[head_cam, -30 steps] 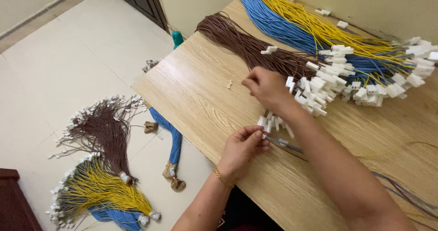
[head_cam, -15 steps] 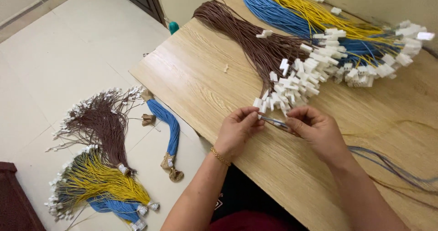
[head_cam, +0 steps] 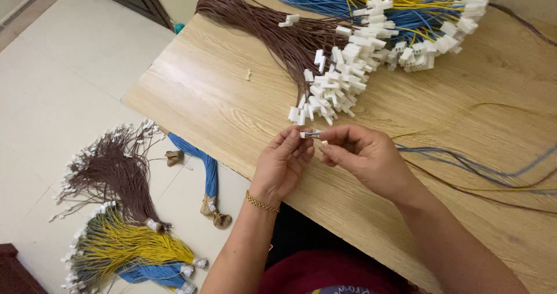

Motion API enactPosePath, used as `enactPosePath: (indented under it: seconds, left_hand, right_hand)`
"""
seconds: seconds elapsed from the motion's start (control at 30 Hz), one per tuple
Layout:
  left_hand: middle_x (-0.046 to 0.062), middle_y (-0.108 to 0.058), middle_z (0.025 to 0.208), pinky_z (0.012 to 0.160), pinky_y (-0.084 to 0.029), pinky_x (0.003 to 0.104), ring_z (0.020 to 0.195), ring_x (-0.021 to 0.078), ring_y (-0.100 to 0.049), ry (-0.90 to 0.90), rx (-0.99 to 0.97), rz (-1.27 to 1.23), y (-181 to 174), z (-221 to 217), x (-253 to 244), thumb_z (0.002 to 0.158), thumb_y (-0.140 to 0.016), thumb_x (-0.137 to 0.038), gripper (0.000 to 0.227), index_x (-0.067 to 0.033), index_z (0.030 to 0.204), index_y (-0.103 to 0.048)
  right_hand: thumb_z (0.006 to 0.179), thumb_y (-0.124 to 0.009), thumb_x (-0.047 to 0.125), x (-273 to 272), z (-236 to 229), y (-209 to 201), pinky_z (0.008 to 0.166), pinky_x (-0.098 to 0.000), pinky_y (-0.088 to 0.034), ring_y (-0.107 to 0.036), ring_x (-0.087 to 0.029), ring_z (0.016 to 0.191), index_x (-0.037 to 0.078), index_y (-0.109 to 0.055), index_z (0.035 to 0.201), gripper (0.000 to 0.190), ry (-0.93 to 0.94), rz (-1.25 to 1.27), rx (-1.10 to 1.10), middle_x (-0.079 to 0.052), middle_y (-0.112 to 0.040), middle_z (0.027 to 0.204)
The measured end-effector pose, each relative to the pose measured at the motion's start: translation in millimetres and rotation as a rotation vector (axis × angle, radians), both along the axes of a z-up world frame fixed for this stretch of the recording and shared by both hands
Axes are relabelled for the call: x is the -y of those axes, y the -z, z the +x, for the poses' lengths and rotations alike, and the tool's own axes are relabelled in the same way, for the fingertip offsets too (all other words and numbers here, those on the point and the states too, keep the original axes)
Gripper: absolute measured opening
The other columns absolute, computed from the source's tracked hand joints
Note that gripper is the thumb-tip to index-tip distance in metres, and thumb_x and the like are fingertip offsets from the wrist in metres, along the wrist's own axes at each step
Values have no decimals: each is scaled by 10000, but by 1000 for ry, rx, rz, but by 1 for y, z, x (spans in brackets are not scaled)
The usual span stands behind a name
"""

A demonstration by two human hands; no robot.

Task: Manually inserting pre-stripped electrical wires into multi-pin connector housings and using a small tool for precise placement.

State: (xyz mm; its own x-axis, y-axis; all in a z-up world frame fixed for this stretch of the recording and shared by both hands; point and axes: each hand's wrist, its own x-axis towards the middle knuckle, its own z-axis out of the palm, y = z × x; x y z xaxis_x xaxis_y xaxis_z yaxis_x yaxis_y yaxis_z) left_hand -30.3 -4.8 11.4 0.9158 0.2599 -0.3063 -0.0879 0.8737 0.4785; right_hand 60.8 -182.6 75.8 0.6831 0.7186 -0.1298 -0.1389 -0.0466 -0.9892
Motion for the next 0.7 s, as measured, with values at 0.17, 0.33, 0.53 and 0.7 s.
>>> enactPosePath:
  seconds: [0.17,0.33,0.53,0.7]
  left_hand:
    - [73,-702,1029,840,-606,286,930,155,-676,31,11,-81,-8,-2,4,1016,-619,-160,182,-16,1125,-647]
    - [70,-683,966,809,-616,275,896,155,-685,23,21,-127,-4,1,8,1029,-632,-173,176,-11,1097,-646]
    - [59,-683,948,802,-615,273,885,146,-686,14,18,-88,-6,4,10,1021,-644,-186,190,-16,1107,-645]
    - [62,-681,943,808,-617,290,879,159,-692,-20,-4,5,-9,2,11,1007,-643,-192,198,-36,1127,-630]
  right_hand:
    - [947,-681,33,4,-2,1,807,-264,-590,-709,-107,878,-24,-697,1175,236,-20,33,30,-60,-753,974]
    - [954,-651,29,5,-3,-1,806,-256,-596,-713,-100,887,-18,-685,1172,226,-72,105,-13,-43,-757,1003]
    - [963,-700,119,5,-7,-16,753,-268,-579,-697,-104,844,21,-734,1142,206,-25,-77,263,-46,-767,955]
    - [886,-753,190,2,-11,-33,730,-297,-581,-711,-166,855,75,-745,1056,205,22,-220,896,-61,-697,1098]
